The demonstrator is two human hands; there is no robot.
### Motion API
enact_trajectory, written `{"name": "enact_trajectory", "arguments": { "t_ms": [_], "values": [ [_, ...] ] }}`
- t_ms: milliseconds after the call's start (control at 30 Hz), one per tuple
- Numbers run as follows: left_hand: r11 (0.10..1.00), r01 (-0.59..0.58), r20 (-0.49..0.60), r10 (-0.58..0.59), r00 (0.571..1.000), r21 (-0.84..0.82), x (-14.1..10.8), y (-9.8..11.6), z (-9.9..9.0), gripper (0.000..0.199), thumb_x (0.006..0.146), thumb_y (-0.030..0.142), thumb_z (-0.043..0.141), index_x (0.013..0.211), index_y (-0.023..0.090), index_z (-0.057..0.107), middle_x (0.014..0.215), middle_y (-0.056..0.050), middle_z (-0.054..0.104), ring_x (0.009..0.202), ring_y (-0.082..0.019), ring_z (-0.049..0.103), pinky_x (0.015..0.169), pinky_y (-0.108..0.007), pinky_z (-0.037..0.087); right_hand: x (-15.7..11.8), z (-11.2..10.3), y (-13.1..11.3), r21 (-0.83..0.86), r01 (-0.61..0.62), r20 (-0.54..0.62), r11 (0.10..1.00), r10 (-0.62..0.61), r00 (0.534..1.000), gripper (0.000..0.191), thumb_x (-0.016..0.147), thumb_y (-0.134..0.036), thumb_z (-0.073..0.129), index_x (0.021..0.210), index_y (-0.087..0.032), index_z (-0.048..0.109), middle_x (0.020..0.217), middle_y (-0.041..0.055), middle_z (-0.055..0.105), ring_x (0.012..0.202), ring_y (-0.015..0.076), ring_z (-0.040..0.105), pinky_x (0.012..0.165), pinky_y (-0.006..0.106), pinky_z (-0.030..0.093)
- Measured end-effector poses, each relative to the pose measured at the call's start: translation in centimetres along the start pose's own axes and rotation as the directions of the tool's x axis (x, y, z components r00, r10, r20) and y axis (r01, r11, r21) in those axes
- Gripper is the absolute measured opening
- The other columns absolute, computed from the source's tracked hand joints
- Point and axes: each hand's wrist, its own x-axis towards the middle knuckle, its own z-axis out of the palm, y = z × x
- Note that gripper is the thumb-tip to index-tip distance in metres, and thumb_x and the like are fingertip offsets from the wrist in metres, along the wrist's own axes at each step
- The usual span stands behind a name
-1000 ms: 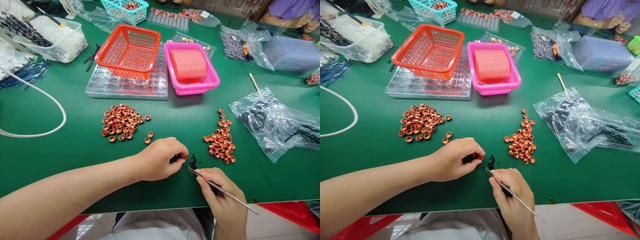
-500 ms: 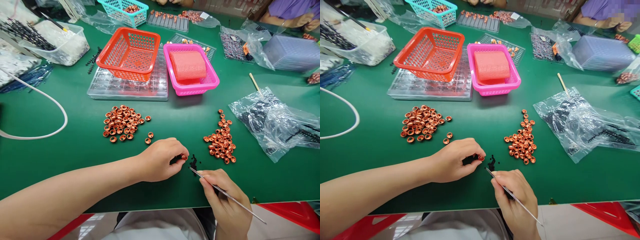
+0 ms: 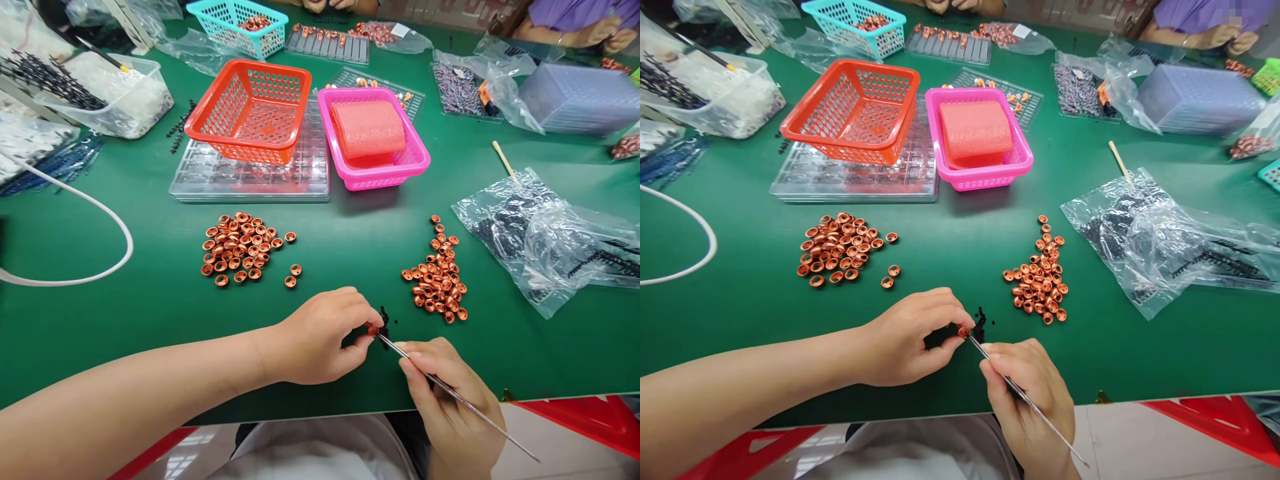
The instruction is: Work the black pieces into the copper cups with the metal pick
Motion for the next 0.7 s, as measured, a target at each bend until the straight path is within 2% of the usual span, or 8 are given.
{"name": "enact_trajectory", "arguments": {
  "t_ms": [367,700],
  "values": [
    [1.0,-0.009,-0.009,0.009,1.0,-0.012,-0.06,-0.08,0.09,0.017,0.086,0.007,0.057,0.099,0.011,0.067,0.087,-0.008,0.072,0.078,-0.019,0.06,0.072,-0.031,0.051,0.24,0.08,-0.09,-0.077,0.048,0.031,0.996,-0.046,0.998,0.035,0.085,0.0,0.067,0.11,-0.025,0.064,0.099,0.0039,0.076,0.087,0.0165,0.071,0.074,0.033,0.056],
    [1.0,-0.008,-0.014,0.008,1.0,-0.016,-0.08,-0.06,0.05,0.014,0.086,0.007,0.058,0.098,0.011,0.066,0.088,-0.008,0.072,0.078,-0.019,0.06,0.072,-0.031,0.051,0.43,-0.01,0.41,-0.087,0.14,0.069,0.986,-0.134,0.989,0.038,0.083,0.004,0.068,0.112,-0.019,0.064,0.102,0.0049,0.075,0.09,0.0158,0.071,0.077,0.032,0.054]
  ]
}}
